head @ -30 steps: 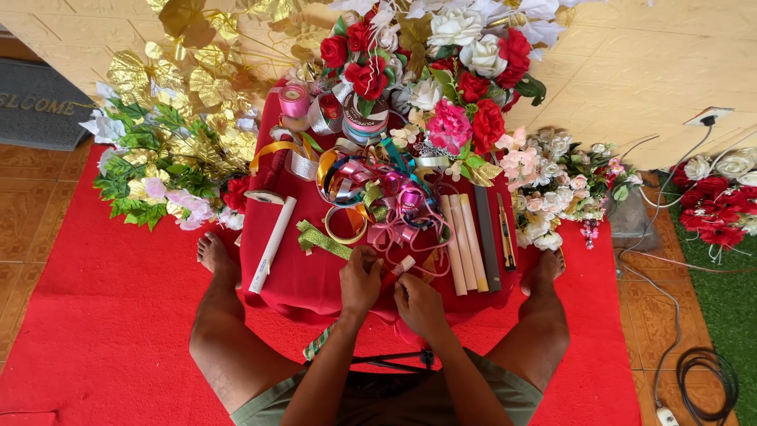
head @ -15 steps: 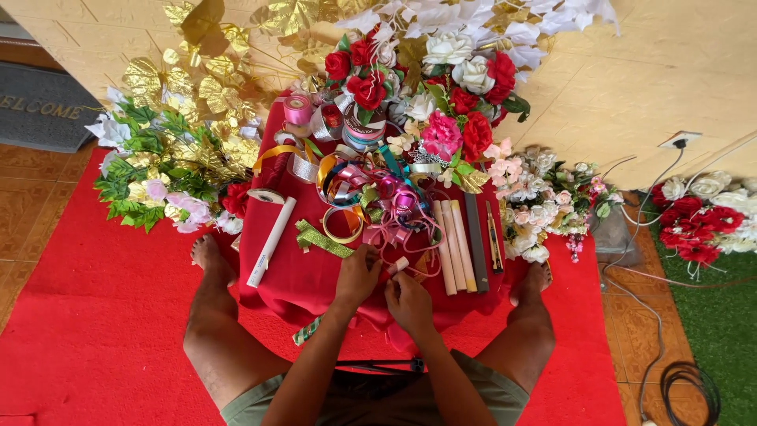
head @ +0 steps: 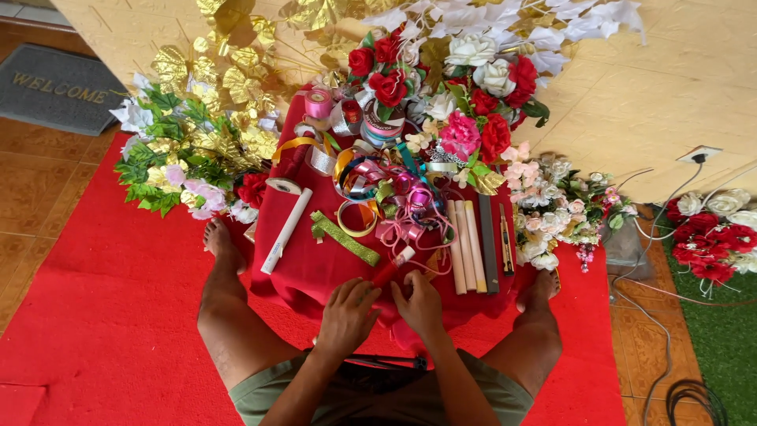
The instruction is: The person sits on a red carpet and wraps a small cylindrical object with a red ribbon. They secure the ribbon with a small piece of tape and continue to adjust the wrapping.
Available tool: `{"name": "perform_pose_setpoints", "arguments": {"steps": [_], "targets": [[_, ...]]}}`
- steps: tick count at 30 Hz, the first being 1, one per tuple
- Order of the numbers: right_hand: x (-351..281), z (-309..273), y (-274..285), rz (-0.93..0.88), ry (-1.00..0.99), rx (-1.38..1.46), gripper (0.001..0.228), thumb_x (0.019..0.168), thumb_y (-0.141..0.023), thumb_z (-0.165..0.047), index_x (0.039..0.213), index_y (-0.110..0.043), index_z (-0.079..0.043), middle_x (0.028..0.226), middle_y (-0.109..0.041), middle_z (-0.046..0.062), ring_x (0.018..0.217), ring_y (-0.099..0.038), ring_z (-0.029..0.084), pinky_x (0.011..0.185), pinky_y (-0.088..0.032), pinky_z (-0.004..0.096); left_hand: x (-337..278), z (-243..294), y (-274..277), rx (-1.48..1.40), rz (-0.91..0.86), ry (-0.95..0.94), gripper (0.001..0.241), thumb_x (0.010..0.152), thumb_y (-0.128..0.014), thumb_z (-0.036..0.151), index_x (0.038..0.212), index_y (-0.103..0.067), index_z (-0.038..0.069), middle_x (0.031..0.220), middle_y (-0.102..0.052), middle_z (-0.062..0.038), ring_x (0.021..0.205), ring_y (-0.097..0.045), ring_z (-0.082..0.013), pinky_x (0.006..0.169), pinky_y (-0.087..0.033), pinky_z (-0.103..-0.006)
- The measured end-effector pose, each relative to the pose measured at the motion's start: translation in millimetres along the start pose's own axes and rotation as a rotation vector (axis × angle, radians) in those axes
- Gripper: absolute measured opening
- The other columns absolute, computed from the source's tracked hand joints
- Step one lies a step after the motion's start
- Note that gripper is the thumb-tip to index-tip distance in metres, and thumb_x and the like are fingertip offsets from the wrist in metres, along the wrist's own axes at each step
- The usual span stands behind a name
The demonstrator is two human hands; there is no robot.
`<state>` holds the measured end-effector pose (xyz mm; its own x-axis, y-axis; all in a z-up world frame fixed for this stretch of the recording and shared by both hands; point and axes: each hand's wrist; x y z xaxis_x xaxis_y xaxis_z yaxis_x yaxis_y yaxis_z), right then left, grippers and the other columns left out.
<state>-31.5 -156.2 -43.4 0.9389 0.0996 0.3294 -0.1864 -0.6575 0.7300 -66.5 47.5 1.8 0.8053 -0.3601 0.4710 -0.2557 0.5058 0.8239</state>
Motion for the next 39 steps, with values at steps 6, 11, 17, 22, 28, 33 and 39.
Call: {"name": "perform_pose_setpoints", "arguments": {"steps": [6,11,17,22,28,33,39], "targets": [[-8,-2,-4,0.029,0.050,0.017,0.022,0.100,-0.068,-0.023,0.089,-0.053,-0.012,0.073,-0.052,0.002,0.055,-0.049,0.016,0.049,-0.040,0.033,-10,-7,-15,0.018,0.039,0.005,0.041,0.084,-0.069,-0.008,0.123,-0.069,0.007,0.128,-0.067,-0.015,0.105,-0.070,-0.0341,0.083,-0.061,-0.0456],[-13,-1,2,0.038,-0.052,0.215,0.016,0.101,-0.066,-0.022,0.103,-0.058,-0.010,0.077,-0.058,0.004,0.059,-0.053,0.015,0.056,-0.045,0.033,-6,-8,-14,-0.029,-0.008,0.018,0.046,0.081,-0.065,-0.015,0.122,-0.068,0.004,0.128,-0.066,-0.016,0.106,-0.070,-0.0342,0.075,-0.064,-0.0421],[-5,-11,21,0.058,-0.425,0.565,0.044,0.097,-0.065,-0.033,0.134,-0.053,-0.010,0.117,-0.064,0.007,0.086,-0.062,0.015,0.073,-0.051,0.031,2,-12,12,-0.007,-0.144,-0.081,0.070,0.072,-0.063,-0.022,0.137,-0.059,0.003,0.135,-0.060,-0.018,0.113,-0.066,-0.0355,0.075,-0.064,-0.0449],[3,-33,57,0.092,-0.066,0.382,0.055,0.093,-0.059,-0.007,0.146,-0.044,-0.013,0.155,-0.037,0.011,0.118,-0.055,0.020,0.076,-0.051,0.030,21,-13,56,0.103,-0.173,-0.225,0.070,0.077,-0.070,-0.011,0.143,-0.057,0.008,0.141,-0.058,-0.014,0.116,-0.065,-0.0315,0.087,-0.060,-0.0438],[19,-34,57,-0.203,0.193,-0.037,0.074,0.088,-0.072,-0.005,0.154,-0.039,-0.005,0.116,-0.067,0.006,0.097,-0.065,0.022,0.122,-0.031,0.059,57,-6,88,0.147,-0.061,-0.322,0.045,0.082,-0.074,-0.002,0.125,-0.067,0.009,0.126,-0.063,-0.013,0.104,-0.071,-0.0255,0.104,-0.050,-0.0496],[24,-41,42,-0.152,-0.015,0.291,0.055,0.097,-0.061,-0.005,0.149,-0.043,-0.005,0.108,-0.067,0.013,0.095,-0.071,0.029,0.081,-0.059,0.041,84,7,99,0.206,0.194,-0.359,0.056,0.082,-0.076,0.005,0.135,-0.065,0.022,0.152,-0.054,-0.009,0.149,-0.045,-0.0323,0.121,-0.027,-0.0637],[17,0,-5,-0.188,-0.169,0.712,0.041,0.104,-0.055,-0.015,0.143,-0.045,-0.006,0.090,-0.071,0.007,0.075,-0.068,0.013,0.072,-0.057,0.033,52,-43,-32,-0.793,0.677,0.222,0.068,0.089,-0.068,0.001,0.150,-0.036,0.003,0.150,-0.029,-0.020,0.136,-0.046,-0.0376,0.103,-0.052,-0.0476]]}}
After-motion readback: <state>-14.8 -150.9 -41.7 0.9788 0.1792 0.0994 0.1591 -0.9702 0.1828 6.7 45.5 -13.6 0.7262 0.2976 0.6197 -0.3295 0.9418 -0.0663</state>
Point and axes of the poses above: each hand's wrist, its own x-axis towards the middle knuckle, its own y-axis out of the back of the hand, z = x × y
